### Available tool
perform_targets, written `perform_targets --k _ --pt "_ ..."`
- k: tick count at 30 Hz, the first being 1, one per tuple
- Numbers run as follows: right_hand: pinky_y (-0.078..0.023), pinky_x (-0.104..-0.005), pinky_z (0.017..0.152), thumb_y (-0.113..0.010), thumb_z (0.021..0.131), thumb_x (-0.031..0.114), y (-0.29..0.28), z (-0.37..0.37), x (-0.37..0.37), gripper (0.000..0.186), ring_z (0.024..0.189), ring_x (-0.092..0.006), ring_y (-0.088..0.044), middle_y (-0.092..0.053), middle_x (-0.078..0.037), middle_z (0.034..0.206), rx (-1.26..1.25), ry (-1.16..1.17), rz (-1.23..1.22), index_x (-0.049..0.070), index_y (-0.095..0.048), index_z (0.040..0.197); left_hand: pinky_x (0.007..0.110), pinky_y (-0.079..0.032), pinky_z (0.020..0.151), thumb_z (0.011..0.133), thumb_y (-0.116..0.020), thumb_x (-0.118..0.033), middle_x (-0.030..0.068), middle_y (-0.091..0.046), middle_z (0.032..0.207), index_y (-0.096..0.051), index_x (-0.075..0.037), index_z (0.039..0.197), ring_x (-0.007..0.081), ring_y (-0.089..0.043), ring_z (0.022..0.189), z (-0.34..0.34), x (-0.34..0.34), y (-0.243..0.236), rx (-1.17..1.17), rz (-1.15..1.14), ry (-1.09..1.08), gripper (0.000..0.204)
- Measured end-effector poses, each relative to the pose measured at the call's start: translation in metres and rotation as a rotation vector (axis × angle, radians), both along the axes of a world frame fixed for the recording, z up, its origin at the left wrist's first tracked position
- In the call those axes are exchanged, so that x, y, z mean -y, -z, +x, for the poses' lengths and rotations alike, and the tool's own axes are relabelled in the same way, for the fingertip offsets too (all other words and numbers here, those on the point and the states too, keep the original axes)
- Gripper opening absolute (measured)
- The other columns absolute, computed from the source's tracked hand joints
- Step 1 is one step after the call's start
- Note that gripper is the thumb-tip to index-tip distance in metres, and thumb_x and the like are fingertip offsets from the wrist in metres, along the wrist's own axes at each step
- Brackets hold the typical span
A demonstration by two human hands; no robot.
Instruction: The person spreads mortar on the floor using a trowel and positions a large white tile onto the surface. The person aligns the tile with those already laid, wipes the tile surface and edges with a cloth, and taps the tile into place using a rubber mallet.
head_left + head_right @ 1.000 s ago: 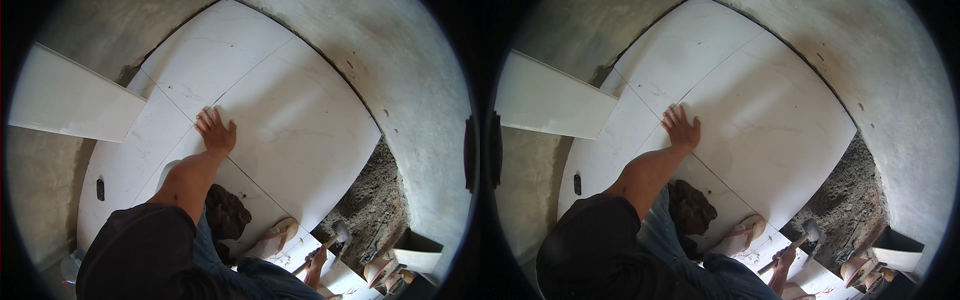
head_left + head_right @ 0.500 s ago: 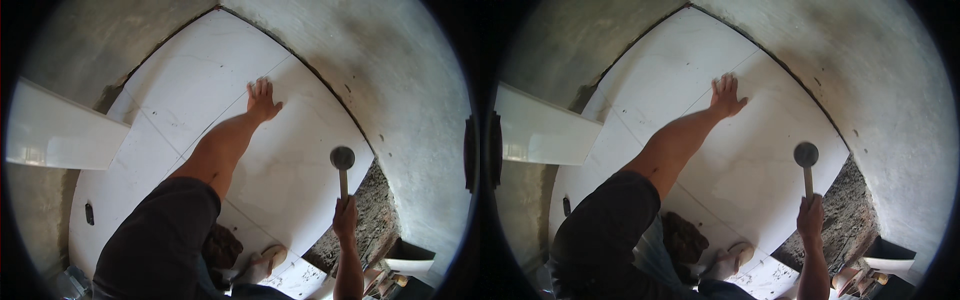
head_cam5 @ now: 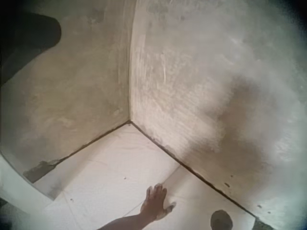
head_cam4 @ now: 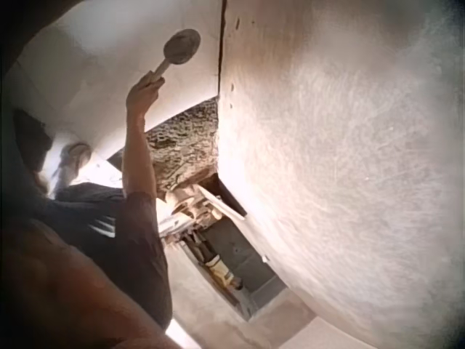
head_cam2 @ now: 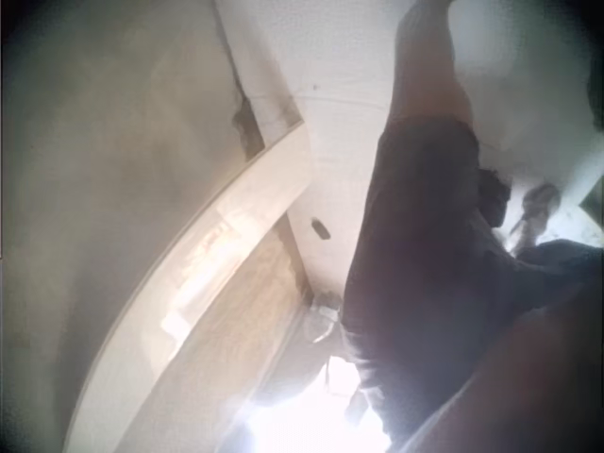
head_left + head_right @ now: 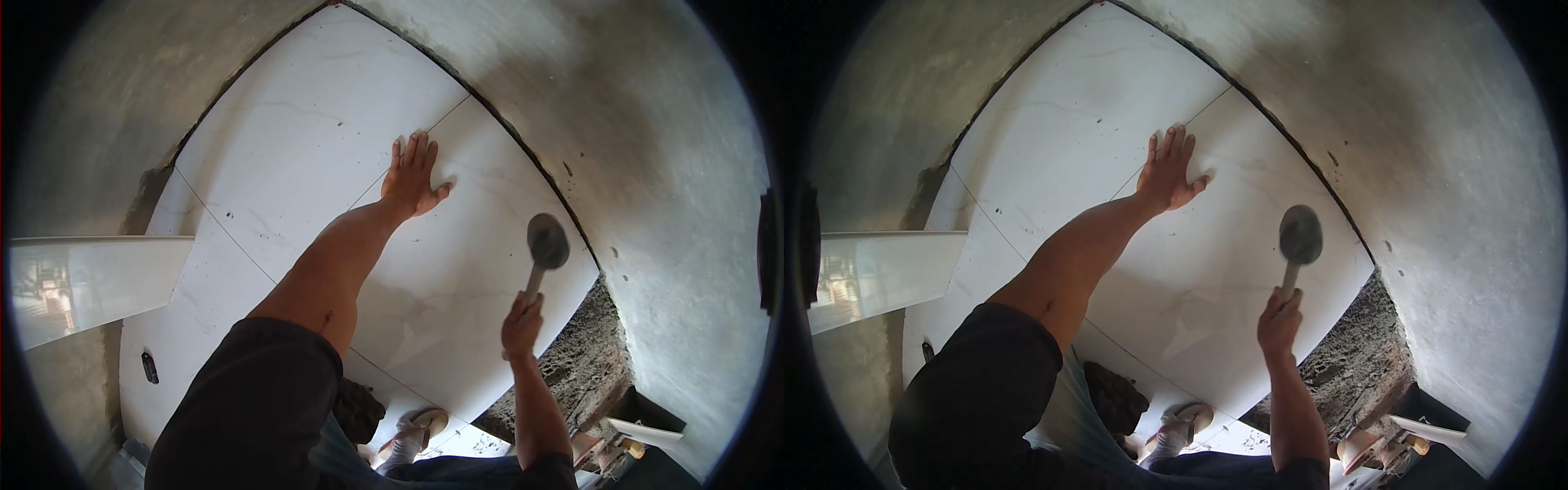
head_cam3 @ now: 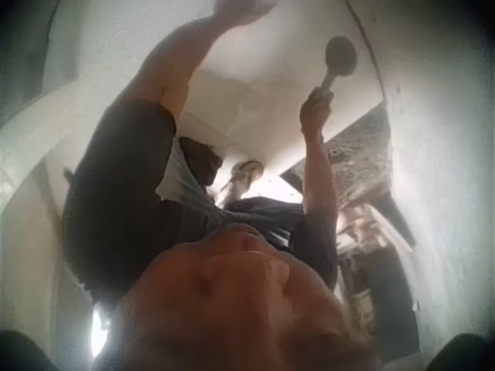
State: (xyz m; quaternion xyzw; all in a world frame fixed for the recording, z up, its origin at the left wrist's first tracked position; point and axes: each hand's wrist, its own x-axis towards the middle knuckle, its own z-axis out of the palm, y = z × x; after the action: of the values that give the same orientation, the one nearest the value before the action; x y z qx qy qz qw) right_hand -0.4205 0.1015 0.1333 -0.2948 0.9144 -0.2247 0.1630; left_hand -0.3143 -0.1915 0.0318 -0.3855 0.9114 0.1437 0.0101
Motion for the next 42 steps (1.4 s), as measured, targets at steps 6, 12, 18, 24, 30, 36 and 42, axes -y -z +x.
perform_targets --k 6,12,18,24,30,36,42 --pt "-0.044 -0.0488 0.054 -0.05 0.098 0.024 0.004 0.017 0.011 0.026 0.066 -0.0459 -0.061 -0.059 -0.024 0.067 0.045 -0.05 0.057 -0.001 -0.045 0.094 0.049 -0.002 0.118 0.091 -0.033 -0.06 0.0154 -0.007 0.158 -0.014 -0.005 0.151 0.0287 -0.003 0.147 0.002 -0.003 0.003 -0.009 0.009 -0.005 0.083" --pt "-0.047 -0.0507 0.062 -0.048 0.098 0.028 0.011 0.024 0.029 0.028 0.074 -0.0456 -0.063 -0.062 -0.027 0.074 0.116 0.056 0.01 -0.001 -0.048 0.096 0.05 -0.002 0.118 0.092 -0.031 -0.06 0.0152 -0.007 0.158 -0.013 -0.006 0.151 0.0285 -0.002 0.147 0.0 -0.002 0.001 0.033 0.007 -0.002 0.082" --pt "-0.045 -0.0499 0.058 -0.047 0.098 0.026 0.013 0.023 0.033 0.029 0.068 -0.0465 -0.06 -0.059 -0.026 0.067 0.178 0.074 -0.092 -0.002 -0.047 0.093 0.051 -0.002 0.118 0.092 -0.029 -0.06 0.015 -0.006 0.158 -0.011 -0.006 0.152 0.0288 -0.001 0.147 0.001 -0.002 0.0 0.05 0.008 0.001 0.082" --pt "-0.045 -0.0501 0.06 -0.048 0.098 0.028 0.013 0.017 0.032 0.032 0.069 -0.0475 -0.06 -0.06 -0.027 0.071 0.137 0.06 -0.053 -0.004 -0.048 0.094 0.051 -0.002 0.118 0.092 -0.03 -0.059 0.0146 -0.005 0.159 -0.011 -0.005 0.151 0.0292 0.0 0.147 0.001 -0.004 -0.003 0.062 0.034 0.004 0.082" --pt "-0.047 -0.0481 0.061 -0.047 0.098 0.03 0.009 0.014 0.039 0.034 0.073 -0.0462 -0.062 -0.062 -0.028 0.075 0.156 0.068 -0.06 -0.003 -0.05 0.096 0.054 -0.002 0.116 0.09 -0.039 -0.056 0.0167 -0.007 0.158 -0.014 -0.003 0.15 0.0309 -0.001 0.147 0.0 -0.001 -0.001 0.035 0.031 0.009 0.084" --pt "-0.046 -0.0444 0.058 -0.045 0.099 0.029 0.017 0.033 0.038 0.029 0.067 -0.0376 -0.062 -0.059 -0.021 0.071 0.226 0.091 -0.098 0.001 -0.05 0.101 0.061 -0.007 0.113 0.089 -0.045 -0.055 0.0259 -0.021 0.152 -0.026 0.008 0.143 0.0356 -0.014 0.144 -0.014 0.011 0.015 -0.102 -0.165 0.059 0.084" --pt "-0.048 -0.047 0.06 -0.05 0.097 0.023 0.033 0.036 0.03 0.023 0.07 -0.0449 -0.061 -0.06 -0.023 0.071 0.297 0.083 -0.284 0.001 -0.044 0.094 0.058 -0.008 0.114 0.092 -0.04 -0.057 0.019 -0.011 0.157 -0.015 0.001 0.149 0.0305 -0.008 0.147 -0.019 0.004 0.016 0.058 -0.215 0.068 0.085"
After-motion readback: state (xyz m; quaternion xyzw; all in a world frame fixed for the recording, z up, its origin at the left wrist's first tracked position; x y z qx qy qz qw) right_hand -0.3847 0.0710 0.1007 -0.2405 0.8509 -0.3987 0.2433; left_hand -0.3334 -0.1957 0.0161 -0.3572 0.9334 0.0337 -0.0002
